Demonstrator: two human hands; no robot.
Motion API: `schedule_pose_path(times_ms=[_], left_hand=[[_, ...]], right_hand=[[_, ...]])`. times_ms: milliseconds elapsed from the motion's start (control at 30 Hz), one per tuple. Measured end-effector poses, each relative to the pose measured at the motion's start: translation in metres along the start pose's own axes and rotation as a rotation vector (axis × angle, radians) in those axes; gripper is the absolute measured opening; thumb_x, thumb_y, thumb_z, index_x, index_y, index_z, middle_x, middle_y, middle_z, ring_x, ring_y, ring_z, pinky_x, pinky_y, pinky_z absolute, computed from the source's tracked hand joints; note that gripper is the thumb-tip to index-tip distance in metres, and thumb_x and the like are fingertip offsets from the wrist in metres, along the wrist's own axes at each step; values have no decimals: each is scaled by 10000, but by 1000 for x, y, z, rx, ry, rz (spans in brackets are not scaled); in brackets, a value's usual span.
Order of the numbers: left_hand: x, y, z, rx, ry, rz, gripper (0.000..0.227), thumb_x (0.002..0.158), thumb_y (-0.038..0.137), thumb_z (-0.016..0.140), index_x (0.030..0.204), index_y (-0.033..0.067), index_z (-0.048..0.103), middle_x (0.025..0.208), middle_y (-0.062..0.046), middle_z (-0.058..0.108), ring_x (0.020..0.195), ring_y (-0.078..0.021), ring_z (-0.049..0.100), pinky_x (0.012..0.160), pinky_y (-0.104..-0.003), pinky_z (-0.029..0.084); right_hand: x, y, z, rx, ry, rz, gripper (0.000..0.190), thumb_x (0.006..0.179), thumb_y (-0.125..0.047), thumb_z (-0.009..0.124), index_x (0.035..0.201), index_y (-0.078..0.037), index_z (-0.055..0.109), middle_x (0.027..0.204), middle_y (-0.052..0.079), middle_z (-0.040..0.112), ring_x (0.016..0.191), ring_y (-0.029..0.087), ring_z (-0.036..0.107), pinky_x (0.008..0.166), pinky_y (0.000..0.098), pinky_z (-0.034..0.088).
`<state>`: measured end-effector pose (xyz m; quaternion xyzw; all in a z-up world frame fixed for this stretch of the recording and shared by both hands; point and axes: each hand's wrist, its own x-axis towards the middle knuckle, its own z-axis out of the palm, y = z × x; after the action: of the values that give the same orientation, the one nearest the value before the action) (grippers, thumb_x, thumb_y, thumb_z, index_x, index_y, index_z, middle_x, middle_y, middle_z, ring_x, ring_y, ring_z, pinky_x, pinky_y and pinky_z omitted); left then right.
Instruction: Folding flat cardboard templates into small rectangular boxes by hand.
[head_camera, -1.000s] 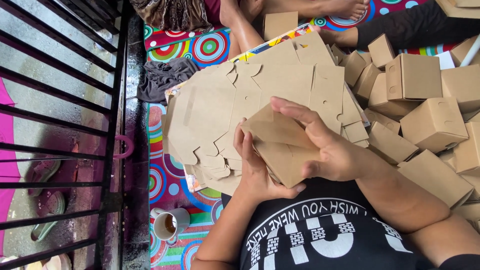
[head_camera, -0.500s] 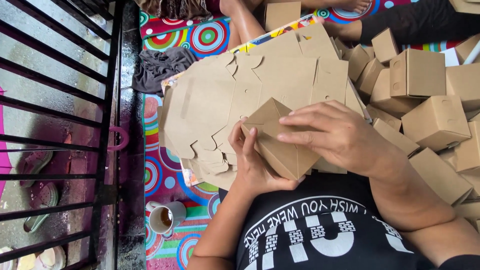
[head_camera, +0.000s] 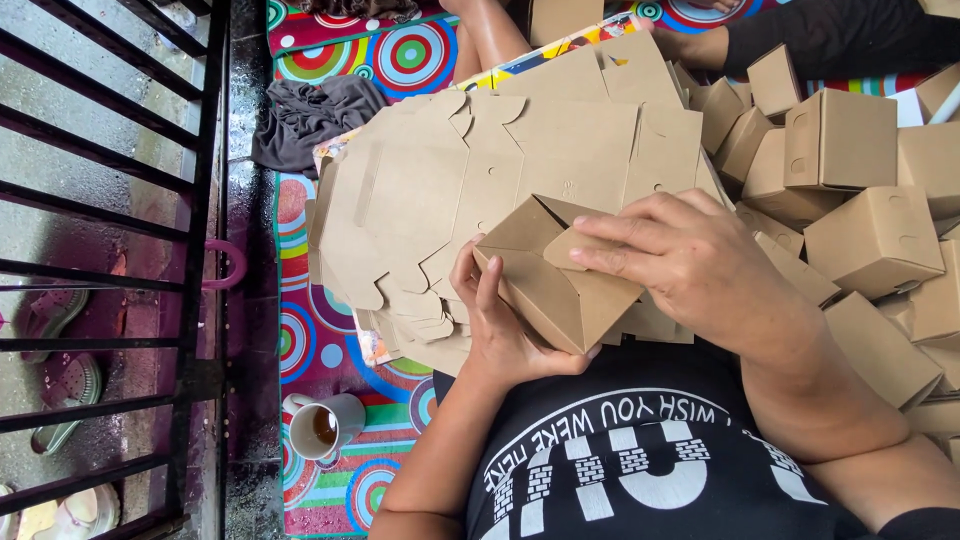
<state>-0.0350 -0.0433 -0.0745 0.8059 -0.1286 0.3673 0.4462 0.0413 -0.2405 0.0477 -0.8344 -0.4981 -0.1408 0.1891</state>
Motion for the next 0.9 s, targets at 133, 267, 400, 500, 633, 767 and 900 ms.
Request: schedule_pose_path(times_ms=[133,267,400,500,633,767,900], left_hand=[[-4,-3,2,6,15,0,1311,557,445,895,1609,204,151,1530,-244,228,1443,-467,300,1137,-580,461],[-9,-7,3,-20,18,30,1303,567,477,890,1613,243,151,1525,-230,209,1447,-457,277,1172,-579,425],[-11,-9,7,5,34,59,1341,574,520,911,1630,174,160,1572,-248,175,1485,-433,230,1254,-575,355],[2,1,7,-13,16,93,1435,579,477,878,1679,164,11,1602,-243,107,1487,-422,221,1256,-559,379],[1,0,-9,-217,-62,-78,1478,575,555,829,1638,154,-115,1600,-280,61,1503,-544,202,1230,-628,325],[9,-2,-14,-503,-105,-212,1289,823,787,560,1608,68,-168,1690,-226,-236,1611,-480,90,1327,-577,193],[23,7,-14,-831,-89,-345,1351,811,734,674,1582,111,-244,1647,-275,204,1512,-451,315,1245,-580,285]], right_hand=[[1,-4,5,19,-11,-8,455,774,-62,678,1215,-137,761,1312,-39,714,1042,151,601,937,342,450],[5,-5,3,218,-25,63,361,832,-74,661,1176,-125,759,1326,35,662,1156,221,571,1001,375,433],[4,-4,2,380,-8,394,375,905,-91,663,1280,-68,658,1303,88,668,980,227,677,803,336,529],[1,-16,6,584,-10,413,462,835,-37,711,1290,-76,638,1261,76,671,880,150,651,697,247,555],[-17,6,14,1234,38,431,651,871,13,669,1473,-34,424,1410,187,626,1200,192,608,904,287,543],[-5,20,17,1148,-97,79,1001,702,-409,850,1503,-66,356,1634,213,293,1525,338,307,1258,478,271],[3,19,35,1051,-215,110,1159,653,-430,869,1566,-138,218,1717,222,-12,1592,399,94,1273,536,149]])
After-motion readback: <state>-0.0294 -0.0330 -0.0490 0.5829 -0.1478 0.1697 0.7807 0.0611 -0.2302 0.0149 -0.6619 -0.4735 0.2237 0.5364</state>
